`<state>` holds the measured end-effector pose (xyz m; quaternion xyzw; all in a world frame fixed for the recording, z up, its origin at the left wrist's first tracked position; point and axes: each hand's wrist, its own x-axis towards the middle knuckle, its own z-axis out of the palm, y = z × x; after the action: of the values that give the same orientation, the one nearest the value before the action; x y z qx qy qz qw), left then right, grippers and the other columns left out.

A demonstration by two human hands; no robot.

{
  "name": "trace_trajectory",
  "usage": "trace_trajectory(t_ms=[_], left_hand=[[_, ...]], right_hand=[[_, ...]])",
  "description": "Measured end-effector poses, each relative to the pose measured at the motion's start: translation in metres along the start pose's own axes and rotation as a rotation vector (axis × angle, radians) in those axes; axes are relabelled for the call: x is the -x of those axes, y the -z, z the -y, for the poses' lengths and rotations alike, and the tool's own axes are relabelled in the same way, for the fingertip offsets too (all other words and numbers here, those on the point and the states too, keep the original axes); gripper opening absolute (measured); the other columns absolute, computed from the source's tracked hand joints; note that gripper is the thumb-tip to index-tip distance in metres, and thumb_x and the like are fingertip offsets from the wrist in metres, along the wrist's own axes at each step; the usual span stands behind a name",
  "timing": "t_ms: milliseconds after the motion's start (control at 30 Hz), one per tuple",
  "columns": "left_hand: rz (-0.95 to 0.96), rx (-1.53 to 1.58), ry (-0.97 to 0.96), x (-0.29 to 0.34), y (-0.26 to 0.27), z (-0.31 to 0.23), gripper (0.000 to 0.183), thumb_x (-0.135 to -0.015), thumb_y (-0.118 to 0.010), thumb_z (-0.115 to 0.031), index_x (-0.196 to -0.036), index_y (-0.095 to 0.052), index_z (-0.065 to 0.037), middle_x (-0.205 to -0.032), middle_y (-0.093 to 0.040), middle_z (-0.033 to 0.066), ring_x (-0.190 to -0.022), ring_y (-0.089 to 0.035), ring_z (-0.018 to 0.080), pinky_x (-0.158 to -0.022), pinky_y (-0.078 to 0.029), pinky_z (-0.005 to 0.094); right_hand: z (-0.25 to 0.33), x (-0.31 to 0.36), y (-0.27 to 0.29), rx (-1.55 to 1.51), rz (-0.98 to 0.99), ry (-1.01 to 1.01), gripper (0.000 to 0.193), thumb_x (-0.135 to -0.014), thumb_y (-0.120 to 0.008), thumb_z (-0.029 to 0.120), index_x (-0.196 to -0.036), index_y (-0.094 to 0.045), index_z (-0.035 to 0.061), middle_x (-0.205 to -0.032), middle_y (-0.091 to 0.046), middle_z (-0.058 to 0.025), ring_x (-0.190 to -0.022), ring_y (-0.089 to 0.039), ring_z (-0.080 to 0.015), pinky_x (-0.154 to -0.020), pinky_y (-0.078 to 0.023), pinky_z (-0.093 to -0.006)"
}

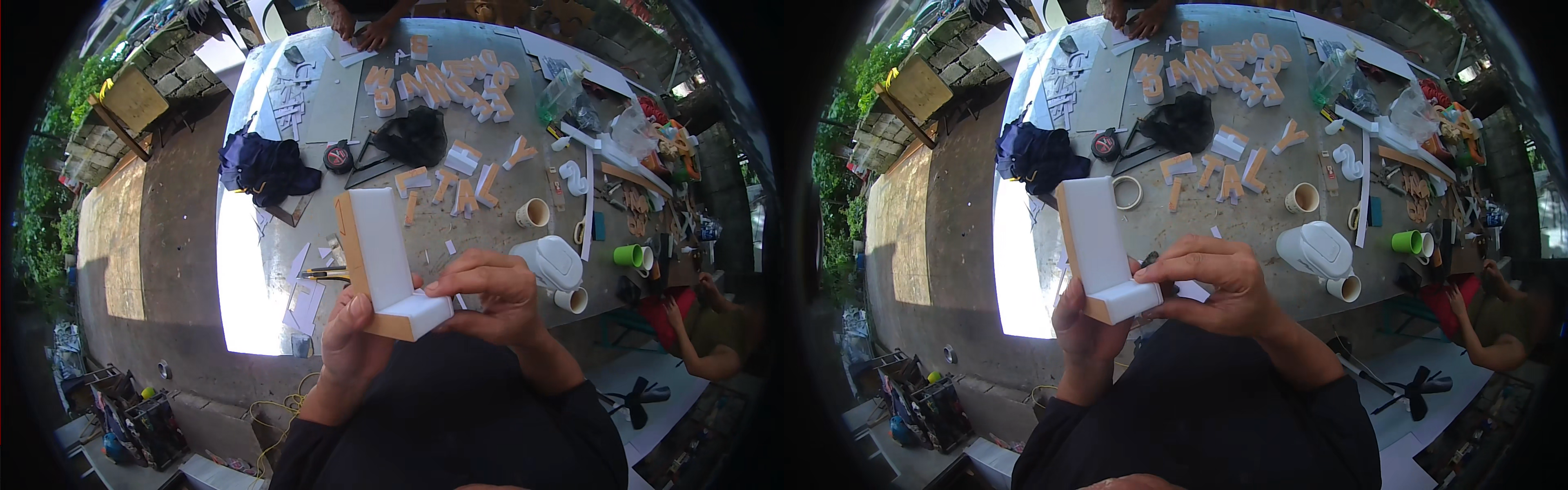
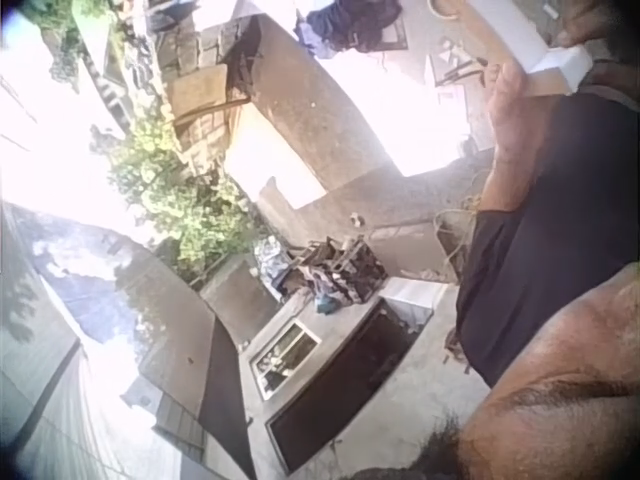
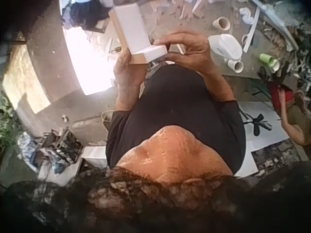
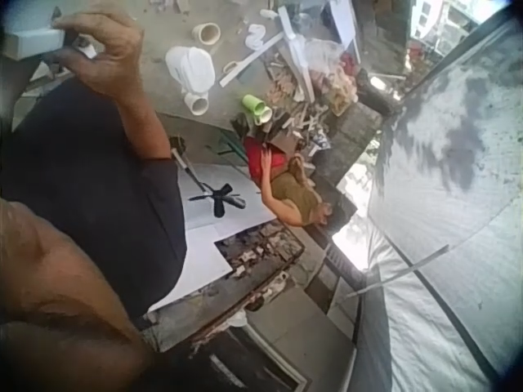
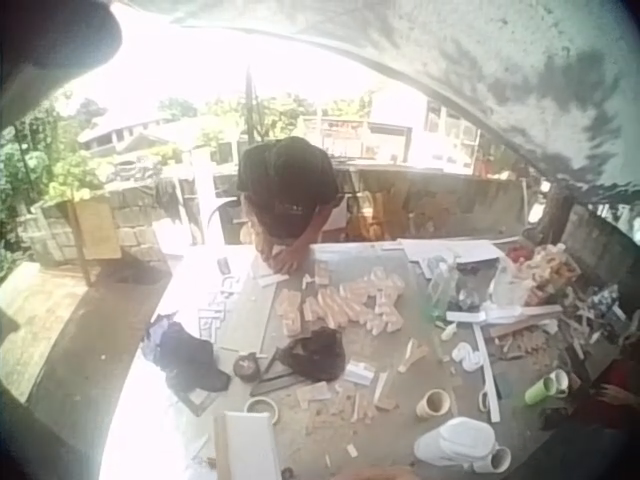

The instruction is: Assembling and gluing individual plastic components to form 3D sign letters.

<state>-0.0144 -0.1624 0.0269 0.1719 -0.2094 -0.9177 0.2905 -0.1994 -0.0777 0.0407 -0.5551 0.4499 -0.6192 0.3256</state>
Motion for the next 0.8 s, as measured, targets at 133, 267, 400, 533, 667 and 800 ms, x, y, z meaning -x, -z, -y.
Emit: trace_trajectory(t_ms=[133, 267, 400, 533, 667, 800], left_hand=[[-0.059, 0.009, -0.002, 0.001, -0.004, 0.005, 0.063, -0.085, -0.071, -0.037, -0.126, -0.053, 0.007, -0.122, -0.061, 0.0201, -0.108, -0.062, 0.0272, -0.096, -0.048, 0.0379], [-0.089, -0.180, -0.172, 0.000, -0.002, 0.008, 0.061, -0.083, -0.075, -0.034, -0.124, -0.055, 0.006, -0.123, -0.061, 0.0189, -0.110, -0.062, 0.0256, -0.097, -0.047, 0.0376], [-0.094, -0.420, -0.449, 0.004, -0.003, 0.010, 0.056, -0.077, -0.081, -0.024, -0.120, -0.059, 0.006, -0.125, -0.062, 0.0179, -0.113, -0.060, 0.0226, -0.099, -0.045, 0.0368], [-0.090, -0.514, -0.528, 0.006, 0.002, 0.009, 0.054, -0.077, -0.082, -0.021, -0.118, -0.060, 0.006, -0.123, -0.062, 0.0172, -0.110, -0.061, 0.0223, -0.098, -0.045, 0.0358], [-0.097, -0.624, -0.560, 0.007, -0.001, 0.012, 0.055, -0.075, -0.084, -0.022, -0.116, -0.061, 0.006, -0.121, -0.062, 0.0171, -0.109, -0.060, 0.0220, -0.096, -0.046, 0.0345], [-0.101, -0.697, -0.521, 0.008, 0.004, 0.012, 0.059, -0.072, -0.086, -0.024, -0.116, -0.062, 0.007, -0.121, -0.061, 0.0168, -0.110, -0.059, 0.0215, -0.095, -0.045, 0.0335]], right_hand=[[-0.002, 0.001, 0.001, 0.052, -0.032, 0.023, 0.036, -0.067, -0.086, 0.006, -0.100, -0.072, -0.0021, -0.094, -0.071, -0.0137, -0.084, -0.068, -0.0205, -0.073, -0.053, -0.0306], [-0.011, 0.004, -0.004, 0.053, -0.048, -0.054, 0.060, -0.068, -0.088, 0.011, -0.121, -0.063, -0.0016, -0.106, -0.070, -0.0153, -0.093, -0.068, -0.0207, -0.083, -0.054, -0.0317], [-0.007, 0.010, -0.011, -0.139, -0.124, -0.145, 0.089, -0.066, -0.091, 0.021, -0.139, -0.047, -0.0022, -0.118, -0.065, -0.0164, -0.103, -0.066, -0.0208, -0.095, -0.051, -0.0335], [0.006, 0.014, -0.010, -0.180, -0.079, -0.247, 0.090, -0.066, -0.092, 0.025, -0.138, -0.046, -0.0044, -0.120, -0.063, -0.0164, -0.106, -0.064, -0.0207, -0.097, -0.050, -0.0337], [0.007, 0.008, -0.012, -0.233, -0.031, -0.363, 0.081, -0.068, -0.091, 0.025, -0.131, -0.051, -0.0051, -0.117, -0.063, -0.0146, -0.106, -0.064, -0.0196, -0.097, -0.050, -0.0340], [0.001, 0.009, -0.016, -0.423, -0.076, -0.418, 0.063, -0.077, -0.085, 0.020, -0.125, -0.053, -0.0060, -0.115, -0.064, -0.0137, -0.106, -0.063, -0.0178, -0.096, -0.050, -0.0334]])
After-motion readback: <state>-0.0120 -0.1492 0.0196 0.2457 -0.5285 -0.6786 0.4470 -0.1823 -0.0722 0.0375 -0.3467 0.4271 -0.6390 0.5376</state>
